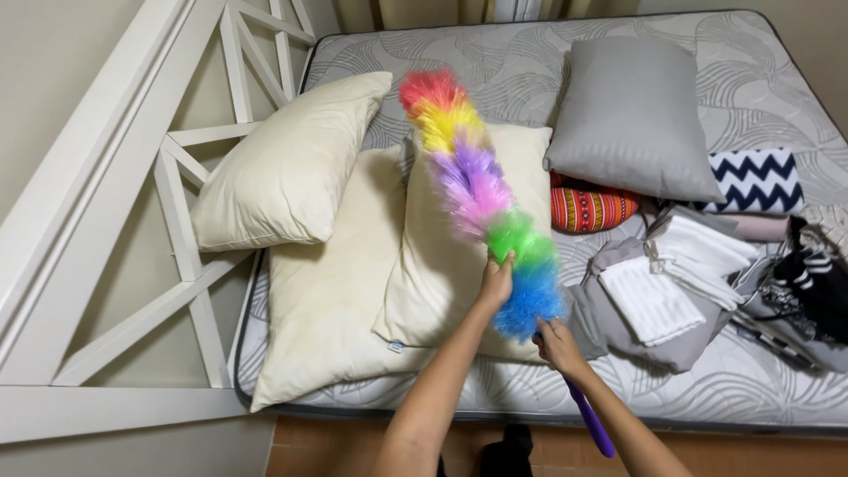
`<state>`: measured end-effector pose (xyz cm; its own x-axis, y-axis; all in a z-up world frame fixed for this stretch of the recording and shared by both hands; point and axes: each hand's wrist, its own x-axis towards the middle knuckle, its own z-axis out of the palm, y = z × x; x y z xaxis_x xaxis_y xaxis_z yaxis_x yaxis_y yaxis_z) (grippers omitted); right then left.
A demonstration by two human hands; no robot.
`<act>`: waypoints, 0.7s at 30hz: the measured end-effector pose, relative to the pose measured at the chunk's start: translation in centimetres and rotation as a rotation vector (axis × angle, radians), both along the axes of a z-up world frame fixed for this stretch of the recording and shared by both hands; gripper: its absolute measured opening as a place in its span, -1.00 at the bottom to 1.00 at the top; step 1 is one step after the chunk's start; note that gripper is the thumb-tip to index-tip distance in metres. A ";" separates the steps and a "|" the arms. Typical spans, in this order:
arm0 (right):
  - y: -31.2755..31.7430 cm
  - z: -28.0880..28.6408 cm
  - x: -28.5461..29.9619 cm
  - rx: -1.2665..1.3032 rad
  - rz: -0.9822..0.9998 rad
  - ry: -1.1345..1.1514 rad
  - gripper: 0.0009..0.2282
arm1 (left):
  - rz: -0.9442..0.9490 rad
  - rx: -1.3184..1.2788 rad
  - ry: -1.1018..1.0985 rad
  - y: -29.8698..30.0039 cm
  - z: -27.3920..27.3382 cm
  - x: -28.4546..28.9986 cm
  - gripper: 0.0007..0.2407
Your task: The person inserts a pillow into a gray pillowcase on a bed, adjusting the fabric and smoothing the surface. They then use a rainbow feather duster to dust the other pillows on the bed.
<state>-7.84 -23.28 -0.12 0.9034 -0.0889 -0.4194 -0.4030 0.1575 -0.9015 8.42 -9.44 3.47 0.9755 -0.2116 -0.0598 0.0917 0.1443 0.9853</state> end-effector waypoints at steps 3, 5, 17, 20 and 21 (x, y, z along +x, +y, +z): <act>-4.3 -1.1 0.7 -0.029 -0.037 -0.028 -0.72 | -0.020 0.189 -0.038 1.2 -6.9 2.5 -0.56; -7.1 -1.1 1.1 -0.069 -0.047 -0.060 -0.72 | 0.008 0.351 -0.043 4.8 -9.4 2.9 -0.53; -17.2 -6.7 -1.6 -0.290 -0.183 0.111 -0.69 | 0.572 0.728 0.559 16.5 -11.6 -3.2 -0.12; -16.9 -8.8 -0.8 -0.328 -0.121 0.094 -0.64 | 0.447 0.668 0.766 14.0 -8.6 -2.5 -0.20; -16.6 -9.3 -0.5 -0.414 -0.094 0.094 -0.65 | 0.477 0.416 0.729 13.0 -9.7 -2.2 -0.33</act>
<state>-8.37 -39.84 -9.44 0.8427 -0.3473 -0.4115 -0.4879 -0.1694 -0.8563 6.25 3.51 -6.18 0.6470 0.3728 -0.6652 0.7232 -0.0233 0.6903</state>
